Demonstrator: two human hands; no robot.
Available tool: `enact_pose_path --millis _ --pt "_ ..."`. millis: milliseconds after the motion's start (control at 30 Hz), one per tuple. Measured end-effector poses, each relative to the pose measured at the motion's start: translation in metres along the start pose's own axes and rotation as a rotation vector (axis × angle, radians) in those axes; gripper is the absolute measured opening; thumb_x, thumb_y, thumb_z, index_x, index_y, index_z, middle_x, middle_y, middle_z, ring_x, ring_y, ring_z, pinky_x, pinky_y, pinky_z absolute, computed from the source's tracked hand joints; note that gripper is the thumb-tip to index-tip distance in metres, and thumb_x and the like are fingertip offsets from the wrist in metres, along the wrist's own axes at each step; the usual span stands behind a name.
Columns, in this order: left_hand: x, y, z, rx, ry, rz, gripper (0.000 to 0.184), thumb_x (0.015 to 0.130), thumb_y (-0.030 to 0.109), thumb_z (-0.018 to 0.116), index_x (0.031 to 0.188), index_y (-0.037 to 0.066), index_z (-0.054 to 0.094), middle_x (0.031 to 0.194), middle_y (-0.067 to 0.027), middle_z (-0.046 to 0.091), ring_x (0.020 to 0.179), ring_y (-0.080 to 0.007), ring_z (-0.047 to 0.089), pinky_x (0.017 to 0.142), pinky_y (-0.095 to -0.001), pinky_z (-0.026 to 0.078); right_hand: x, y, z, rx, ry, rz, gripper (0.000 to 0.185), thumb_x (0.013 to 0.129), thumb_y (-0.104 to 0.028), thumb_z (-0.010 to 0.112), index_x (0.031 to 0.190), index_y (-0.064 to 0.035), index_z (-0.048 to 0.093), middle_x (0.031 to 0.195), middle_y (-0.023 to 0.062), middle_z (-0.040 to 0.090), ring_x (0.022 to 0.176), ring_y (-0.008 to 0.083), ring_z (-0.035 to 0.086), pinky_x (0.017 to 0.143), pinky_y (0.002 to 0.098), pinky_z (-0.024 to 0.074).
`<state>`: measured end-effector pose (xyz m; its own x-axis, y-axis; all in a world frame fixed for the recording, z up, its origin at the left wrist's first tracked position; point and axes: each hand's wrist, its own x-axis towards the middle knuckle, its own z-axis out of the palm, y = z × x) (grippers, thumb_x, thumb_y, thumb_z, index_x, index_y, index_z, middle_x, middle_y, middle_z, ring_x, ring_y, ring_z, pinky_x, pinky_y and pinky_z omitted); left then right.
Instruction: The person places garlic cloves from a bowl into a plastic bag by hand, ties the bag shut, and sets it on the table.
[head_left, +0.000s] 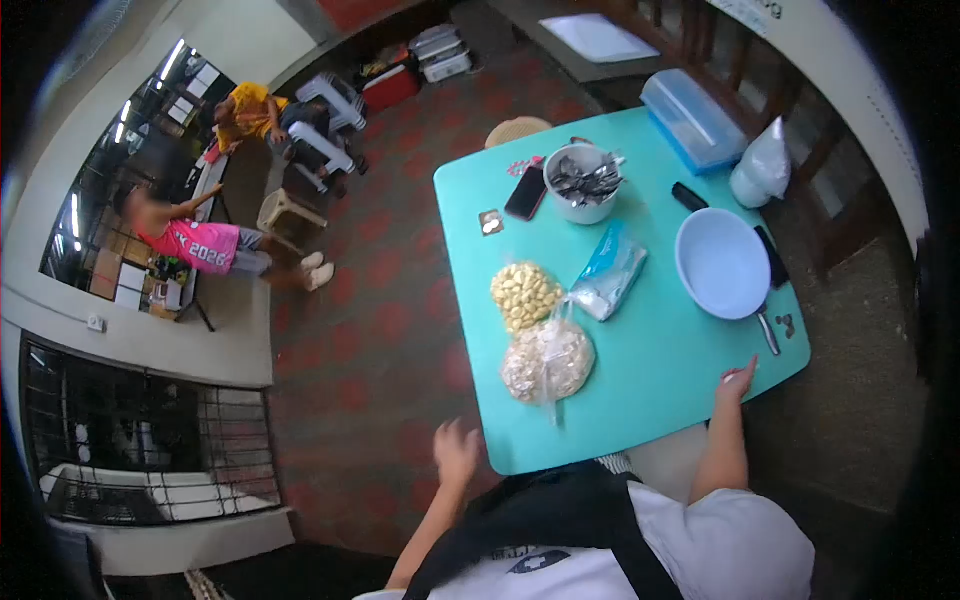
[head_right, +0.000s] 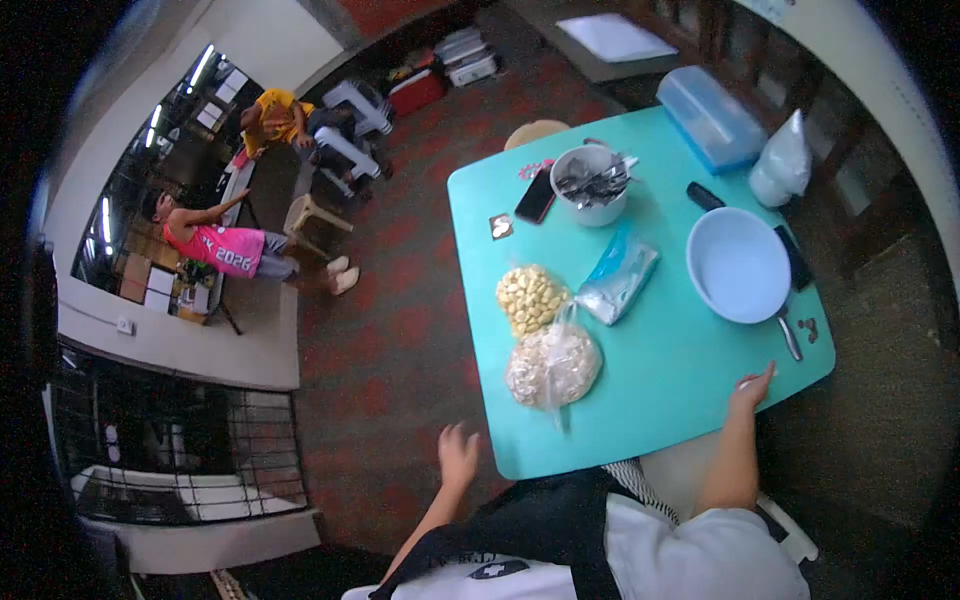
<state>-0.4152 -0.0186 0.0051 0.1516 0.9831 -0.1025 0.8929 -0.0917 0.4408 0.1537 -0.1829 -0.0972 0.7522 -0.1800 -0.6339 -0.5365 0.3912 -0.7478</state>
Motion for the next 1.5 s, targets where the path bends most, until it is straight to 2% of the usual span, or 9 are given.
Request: enact_pose_path --millis 133,400,700,900,1100,1233,1367,1433,1500 --pt "0.027 0.111 0.004 0.004 -0.310 0.440 0.059 0.088 0.034 0.066 0.136 0.007 0.045 0.142 -0.0275 0.037 0.126 -0.0467 0.042 0.105 -0.0514 0.037 0.009 -0.005 0.050 0.149 -0.032 0.045 0.053 0.079 -0.054 0.073 0.093 -0.0073 0.052 0.074 0.0020 0.040 0.065 0.0115 0.042 0.058 0.0289 0.0354" --pt "-0.002 0.082 -0.005 -0.256 -0.974 0.367 0.041 0.092 0.027 0.061 0.125 0.003 0.054 0.131 -0.0209 0.051 0.115 -0.0389 0.054 0.097 -0.0429 0.045 0.101 0.014 0.090 -0.040 -0.206 -0.054 0.050 0.073 -0.023 0.074 0.114 -0.0028 0.053 0.112 0.0062 0.056 0.096 0.0206 0.052 0.076 0.0346 0.0408" --pt "-0.005 -0.027 -0.095 -0.151 -0.525 0.220 0.035 0.091 0.020 0.060 0.121 0.001 0.058 0.121 -0.0190 0.059 0.115 -0.0359 0.054 0.097 -0.0417 0.044 0.056 0.042 -0.034 -0.025 -0.237 0.136 0.039 0.069 -0.002 0.064 0.107 -0.0038 0.054 0.106 0.0077 0.059 0.099 0.0226 0.056 0.079 0.0354 0.0484" --pt "-0.046 -0.113 -0.154 -0.310 -0.644 0.390 0.039 0.091 0.023 0.061 0.124 0.002 0.057 0.123 -0.0192 0.058 0.117 -0.0353 0.054 0.100 -0.0400 0.042 -0.099 0.088 -0.162 -0.004 -0.301 0.190 0.041 0.065 0.000 0.057 0.106 -0.0058 0.056 0.107 0.0086 0.060 0.100 0.0240 0.058 0.085 0.0362 0.0512" --pt "-0.096 -0.193 -0.174 -0.762 -0.893 -0.048 0.038 0.097 0.020 0.056 0.130 0.003 0.053 0.122 -0.0132 0.059 0.114 -0.0220 0.056 0.097 -0.0316 0.044 -0.278 0.091 -0.223 -0.104 -0.697 0.393 0.073 0.058 -0.009 0.056 0.130 0.0017 0.047 0.121 0.0174 0.057 0.114 0.0382 0.054 0.104 0.0527 0.0423" --pt "-0.091 -0.187 -0.156 -1.065 -0.923 0.089 0.050 0.097 0.026 0.057 0.141 0.006 0.042 0.136 -0.0106 0.049 0.116 -0.0223 0.054 0.097 -0.0338 0.044 -0.328 0.097 -0.218 -0.250 -0.877 0.565 0.072 0.057 -0.009 0.055 0.128 0.0042 0.047 0.120 0.0213 0.058 0.110 0.0395 0.057 0.103 0.0542 0.0427" --pt "-0.079 -0.127 -0.137 -1.581 -0.876 -0.170 0.078 0.091 0.047 0.061 0.149 0.010 0.025 0.145 -0.0157 0.036 0.115 -0.0292 0.052 0.090 -0.0437 0.047 -0.355 0.138 -0.193 -0.422 -1.092 0.446 0.068 0.056 -0.003 0.053 0.124 0.0061 0.051 0.111 0.0182 0.063 0.105 0.0323 0.061 0.093 0.0435 0.0511" --pt "-0.073 -0.103 -0.140 -1.418 -0.780 -0.455 0.085 0.085 0.046 0.068 0.148 0.008 0.026 0.141 -0.0214 0.037 0.117 -0.0307 0.051 0.088 -0.0442 0.048 -0.347 0.161 -0.179 -0.567 -1.163 0.480 0.066 0.056 0.000 0.051 0.122 0.0058 0.053 0.107 0.0164 0.064 0.102 0.0297 0.062 0.090 0.0400 0.0522" --pt "-0.059 -0.100 -0.118 -1.113 -0.623 -0.397 0.091 0.079 0.044 0.075 0.147 0.007 0.028 0.138 -0.0259 0.037 0.118 -0.0325 0.050 0.087 -0.0451 0.049 -0.369 0.162 -0.164 -0.585 -1.192 0.425 0.069 0.055 0.001 0.049 0.124 0.0059 0.050 0.109 0.0168 0.064 0.101 0.0305 0.063 0.092 0.0409 0.0520"
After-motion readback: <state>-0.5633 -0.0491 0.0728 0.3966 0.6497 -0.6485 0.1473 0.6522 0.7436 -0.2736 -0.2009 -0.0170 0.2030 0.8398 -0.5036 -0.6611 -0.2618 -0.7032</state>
